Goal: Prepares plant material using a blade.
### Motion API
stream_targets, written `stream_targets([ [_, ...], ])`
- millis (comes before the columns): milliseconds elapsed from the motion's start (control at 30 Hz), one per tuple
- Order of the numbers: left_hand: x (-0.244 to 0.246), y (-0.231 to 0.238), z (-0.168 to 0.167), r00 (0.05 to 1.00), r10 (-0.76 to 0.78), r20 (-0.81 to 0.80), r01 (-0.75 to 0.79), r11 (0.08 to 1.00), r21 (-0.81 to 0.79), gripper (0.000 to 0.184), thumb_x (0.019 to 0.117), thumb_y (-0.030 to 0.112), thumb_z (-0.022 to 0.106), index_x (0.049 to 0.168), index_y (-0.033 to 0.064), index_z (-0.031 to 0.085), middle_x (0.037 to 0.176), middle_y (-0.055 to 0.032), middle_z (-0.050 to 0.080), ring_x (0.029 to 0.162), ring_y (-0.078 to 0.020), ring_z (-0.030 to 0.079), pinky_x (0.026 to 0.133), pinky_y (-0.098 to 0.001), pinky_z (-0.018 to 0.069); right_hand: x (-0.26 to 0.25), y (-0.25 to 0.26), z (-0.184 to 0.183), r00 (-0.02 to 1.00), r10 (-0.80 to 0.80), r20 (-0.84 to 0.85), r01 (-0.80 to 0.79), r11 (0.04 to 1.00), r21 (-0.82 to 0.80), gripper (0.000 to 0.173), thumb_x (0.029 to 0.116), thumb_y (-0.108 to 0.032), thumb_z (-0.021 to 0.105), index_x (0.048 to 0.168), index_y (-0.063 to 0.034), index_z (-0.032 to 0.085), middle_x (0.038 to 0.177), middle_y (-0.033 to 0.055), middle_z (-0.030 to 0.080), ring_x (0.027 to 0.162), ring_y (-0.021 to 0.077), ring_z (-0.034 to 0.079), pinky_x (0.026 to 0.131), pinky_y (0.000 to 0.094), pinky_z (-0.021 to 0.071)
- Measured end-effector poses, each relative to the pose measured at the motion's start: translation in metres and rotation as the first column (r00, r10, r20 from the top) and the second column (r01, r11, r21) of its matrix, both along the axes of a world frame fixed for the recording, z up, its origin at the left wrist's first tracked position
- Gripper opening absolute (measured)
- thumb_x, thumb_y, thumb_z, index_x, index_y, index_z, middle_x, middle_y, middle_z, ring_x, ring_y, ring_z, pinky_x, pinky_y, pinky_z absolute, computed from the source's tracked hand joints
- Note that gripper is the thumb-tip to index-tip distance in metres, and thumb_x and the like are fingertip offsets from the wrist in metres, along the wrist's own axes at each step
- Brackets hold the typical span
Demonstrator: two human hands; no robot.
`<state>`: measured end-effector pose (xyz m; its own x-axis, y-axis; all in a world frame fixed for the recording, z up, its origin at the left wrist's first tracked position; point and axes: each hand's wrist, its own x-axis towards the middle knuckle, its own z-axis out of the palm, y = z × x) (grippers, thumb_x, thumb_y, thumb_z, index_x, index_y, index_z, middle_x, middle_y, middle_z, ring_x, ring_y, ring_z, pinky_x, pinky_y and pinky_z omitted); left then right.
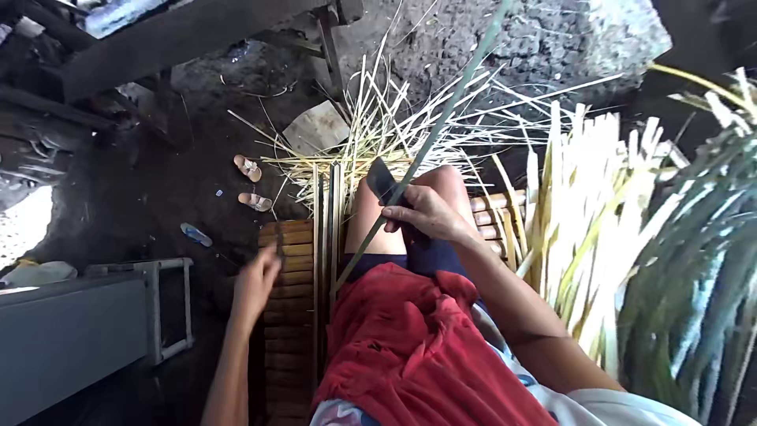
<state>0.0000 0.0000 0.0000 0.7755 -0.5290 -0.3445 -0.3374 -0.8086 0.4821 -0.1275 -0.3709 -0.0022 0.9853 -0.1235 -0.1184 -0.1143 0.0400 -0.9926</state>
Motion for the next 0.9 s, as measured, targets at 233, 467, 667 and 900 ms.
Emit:
stream_targets([
  [233,0.057,-0.321,0.105,0.861,-0.347,-0.371,0.095,0.827,-0.553,0.059,0.1097,0.028,0.047,0.159,0.0021,0.027,0.132,-0.0165,0.064,0.112,-0.0197,0.067,0.098,-0.0358,0.0543,-0.003,0.027,-0.002,0.984,0.141,-0.107,-0.145,0.989,-0.032,0.016,0.0982,-0.013,0.069,0.107,0.0005,0.065,0.073,0.01,0.071,0.056,0.0152,0.068,0.055,0.0298,0.0595],
  [467,0.029,-0.369,0.073,0.59,-0.446,-0.673,-0.286,0.664,-0.691,0.035,0.1142,0.024,0.028,0.138,0.0108,0.05,0.063,0.0068,0.042,0.041,-0.0006,0.031,0.037,-0.0146,0.0274,-0.022,0.008,-0.013,0.956,0.253,-0.148,-0.273,0.952,-0.138,0.011,0.093,-0.003,0.072,0.104,-0.0016,0.069,0.077,0.0079,0.072,0.055,0.0126,0.066,0.054,0.0281,0.0569],
  [667,0.047,-0.351,0.083,0.6,-0.413,-0.685,-0.331,0.652,-0.682,0.035,0.114,0.025,0.029,0.14,0.0143,0.049,0.063,0.0074,0.042,0.041,0.0001,0.03,0.036,-0.0136,0.0274,-0.043,-0.062,-0.012,0.89,-0.431,-0.147,0.355,0.86,-0.368,0.025,0.0983,-0.016,0.065,0.117,-0.0005,0.063,0.084,0.0128,0.067,0.064,0.0216,0.064,0.062,0.0435,0.0568],
  [900,0.077,-0.357,0.099,0.652,-0.408,-0.639,-0.394,0.538,-0.745,0.043,0.1141,0.034,0.024,0.148,0.0162,0.046,0.064,0.0087,0.044,0.041,0.0002,0.032,0.037,-0.013,0.0296,-0.043,-0.055,0.003,0.677,-0.707,0.205,0.709,0.701,0.074,0.029,0.0997,-0.022,0.062,0.126,-0.0116,0.059,0.075,-0.0076,0.061,0.058,0.003,0.057,0.058,0.0236,0.0537],
])
